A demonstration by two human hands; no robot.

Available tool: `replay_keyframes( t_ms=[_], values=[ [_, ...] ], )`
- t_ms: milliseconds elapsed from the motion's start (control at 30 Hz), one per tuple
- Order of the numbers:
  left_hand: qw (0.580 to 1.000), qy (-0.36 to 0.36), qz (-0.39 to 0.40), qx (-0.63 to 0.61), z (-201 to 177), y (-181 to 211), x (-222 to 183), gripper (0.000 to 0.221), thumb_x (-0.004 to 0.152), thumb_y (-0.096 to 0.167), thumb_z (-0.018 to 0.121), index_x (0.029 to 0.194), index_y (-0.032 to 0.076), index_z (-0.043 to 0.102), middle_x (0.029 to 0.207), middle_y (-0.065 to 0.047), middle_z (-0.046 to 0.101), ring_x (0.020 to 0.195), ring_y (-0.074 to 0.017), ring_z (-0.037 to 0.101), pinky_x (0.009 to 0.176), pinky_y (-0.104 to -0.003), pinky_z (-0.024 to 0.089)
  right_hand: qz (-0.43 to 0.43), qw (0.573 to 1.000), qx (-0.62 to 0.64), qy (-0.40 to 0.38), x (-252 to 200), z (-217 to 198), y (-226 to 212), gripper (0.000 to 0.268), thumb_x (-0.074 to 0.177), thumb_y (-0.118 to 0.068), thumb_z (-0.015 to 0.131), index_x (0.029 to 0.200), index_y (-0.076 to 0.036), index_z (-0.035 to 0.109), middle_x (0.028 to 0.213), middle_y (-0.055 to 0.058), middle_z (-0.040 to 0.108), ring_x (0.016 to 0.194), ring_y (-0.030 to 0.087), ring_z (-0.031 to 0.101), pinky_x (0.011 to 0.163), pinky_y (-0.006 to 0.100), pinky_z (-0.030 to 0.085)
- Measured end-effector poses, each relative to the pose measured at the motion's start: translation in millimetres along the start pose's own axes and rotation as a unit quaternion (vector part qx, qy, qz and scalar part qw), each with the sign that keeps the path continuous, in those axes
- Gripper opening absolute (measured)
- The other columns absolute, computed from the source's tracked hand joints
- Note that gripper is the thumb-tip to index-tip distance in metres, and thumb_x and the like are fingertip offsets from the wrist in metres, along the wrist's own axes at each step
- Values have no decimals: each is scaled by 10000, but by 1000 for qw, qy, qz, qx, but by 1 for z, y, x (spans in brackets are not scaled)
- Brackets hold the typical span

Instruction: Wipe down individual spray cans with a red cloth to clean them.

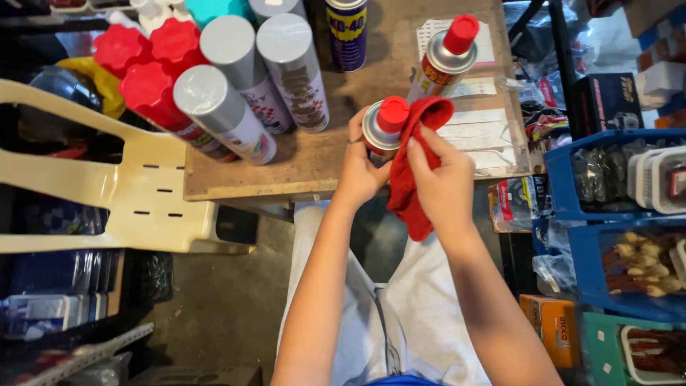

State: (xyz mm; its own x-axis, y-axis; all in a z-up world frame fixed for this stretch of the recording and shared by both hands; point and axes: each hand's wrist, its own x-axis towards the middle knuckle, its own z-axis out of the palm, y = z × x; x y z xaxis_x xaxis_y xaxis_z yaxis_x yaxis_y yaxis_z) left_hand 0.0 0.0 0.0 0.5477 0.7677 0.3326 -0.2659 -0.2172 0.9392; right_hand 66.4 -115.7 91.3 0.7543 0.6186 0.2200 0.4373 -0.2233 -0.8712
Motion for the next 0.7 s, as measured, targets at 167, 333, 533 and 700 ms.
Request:
replay_keyframes(
  t_ms=[167,333,533,700],
  values=[
    [1000,-2,2,-6,1,-9,1,847,734,172,880,1450,147,428,1364,-218,593,1341,-424,528,1164,-539,385,18,997,-75,30,-13,-3,-20,279,982,-277,726,1220,-135,760,1095,154,759,1079,361,694,912,477,549],
    [999,-1,17,-45,2,-18,3,856,713,166,894,1440,129,444,1365,-209,581,1339,-352,511,1177,-518,348,20,998,-54,35,-15,0,-10,280,1004,-270,707,1245,-135,750,1121,145,757,1095,338,694,925,447,548],
    [998,24,-15,-55,10,-25,4,889,649,130,925,1413,154,471,1324,-158,614,1325,-323,542,1182,-483,364,53,998,-4,-24,3,-7,1,273,994,-262,696,1232,-140,752,1152,140,750,1176,312,662,980,441,526],
    [997,30,-26,-67,6,-20,6,928,569,93,953,1379,167,506,1285,-112,642,1281,-256,561,1158,-457,376,26,993,-13,-111,38,-11,1,302,1032,-283,616,1280,-157,735,1228,125,728,1233,314,628,1052,448,482]
  ],
)
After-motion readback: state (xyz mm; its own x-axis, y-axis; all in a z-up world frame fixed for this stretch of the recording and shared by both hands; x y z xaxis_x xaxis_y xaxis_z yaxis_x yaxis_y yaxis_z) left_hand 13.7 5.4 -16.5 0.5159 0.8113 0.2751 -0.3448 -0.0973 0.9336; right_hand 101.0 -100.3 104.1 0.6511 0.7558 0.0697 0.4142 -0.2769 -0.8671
